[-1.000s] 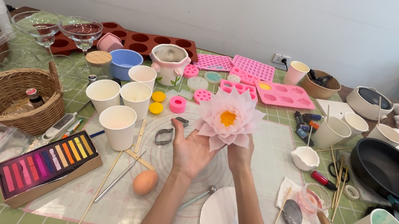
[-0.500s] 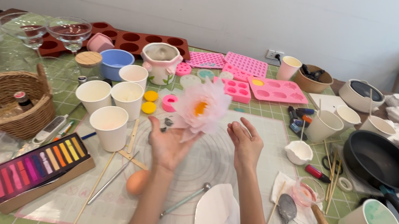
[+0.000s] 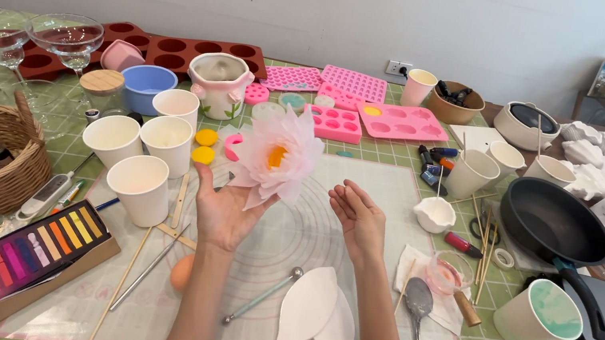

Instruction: Assembling a decorative lotus-shaped candle by meticulously placing and adjusting individual wax petals.

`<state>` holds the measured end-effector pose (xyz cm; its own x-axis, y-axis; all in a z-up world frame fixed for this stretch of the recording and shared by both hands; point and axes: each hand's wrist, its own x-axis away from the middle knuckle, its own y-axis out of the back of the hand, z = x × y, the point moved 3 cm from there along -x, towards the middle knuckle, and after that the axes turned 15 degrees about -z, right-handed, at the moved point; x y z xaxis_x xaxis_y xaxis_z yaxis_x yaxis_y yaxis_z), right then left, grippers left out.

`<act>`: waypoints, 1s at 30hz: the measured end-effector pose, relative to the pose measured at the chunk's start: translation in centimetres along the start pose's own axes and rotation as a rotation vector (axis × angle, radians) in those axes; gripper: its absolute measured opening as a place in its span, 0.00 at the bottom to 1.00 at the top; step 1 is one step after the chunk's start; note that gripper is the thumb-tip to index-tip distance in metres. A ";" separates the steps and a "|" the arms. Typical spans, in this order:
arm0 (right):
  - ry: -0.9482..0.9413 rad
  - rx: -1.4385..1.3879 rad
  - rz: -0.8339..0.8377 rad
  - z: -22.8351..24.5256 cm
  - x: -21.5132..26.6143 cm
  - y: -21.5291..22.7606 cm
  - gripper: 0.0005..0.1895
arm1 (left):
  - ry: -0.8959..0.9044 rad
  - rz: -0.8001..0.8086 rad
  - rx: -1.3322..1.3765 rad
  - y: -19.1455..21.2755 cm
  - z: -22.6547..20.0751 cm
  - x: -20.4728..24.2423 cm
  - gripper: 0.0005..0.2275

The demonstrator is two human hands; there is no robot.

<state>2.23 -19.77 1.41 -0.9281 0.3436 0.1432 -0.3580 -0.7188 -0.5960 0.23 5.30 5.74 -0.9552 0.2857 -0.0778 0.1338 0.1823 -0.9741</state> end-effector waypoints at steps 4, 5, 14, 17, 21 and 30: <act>-0.092 -0.015 -0.022 0.4 0.9 -0.1 0.20 | 0.037 -0.027 -0.058 -0.7 0.6 0.2 0.52; -0.095 -0.014 -0.020 0.3 0.8 0.1 0.20 | 0.033 -0.029 -0.057 -0.8 0.8 0.2 0.52; -0.230 -0.088 -0.018 -2.5 -0.6 2.8 0.22 | 0.079 -0.030 -0.132 -1.6 2.0 0.2 0.50; -0.257 -0.097 0.053 -3.9 -1.9 4.5 0.20 | 0.105 -0.032 -0.174 -2.0 2.3 0.1 0.49; -0.243 -0.106 0.195 -3.8 -1.8 3.2 0.20 | 0.156 -0.030 -0.215 -2.0 2.8 0.1 0.48; -0.605 -0.515 0.480 -2.8 3.3 -4.6 0.23 | 0.265 0.003 -0.487 -1.8 2.7 -0.7 0.47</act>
<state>1.13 -13.65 2.43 -0.9123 -0.3993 0.0915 0.0337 -0.2957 -0.9547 -0.05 2.26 6.95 -0.8639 0.5023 0.0372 0.3027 0.5769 -0.7586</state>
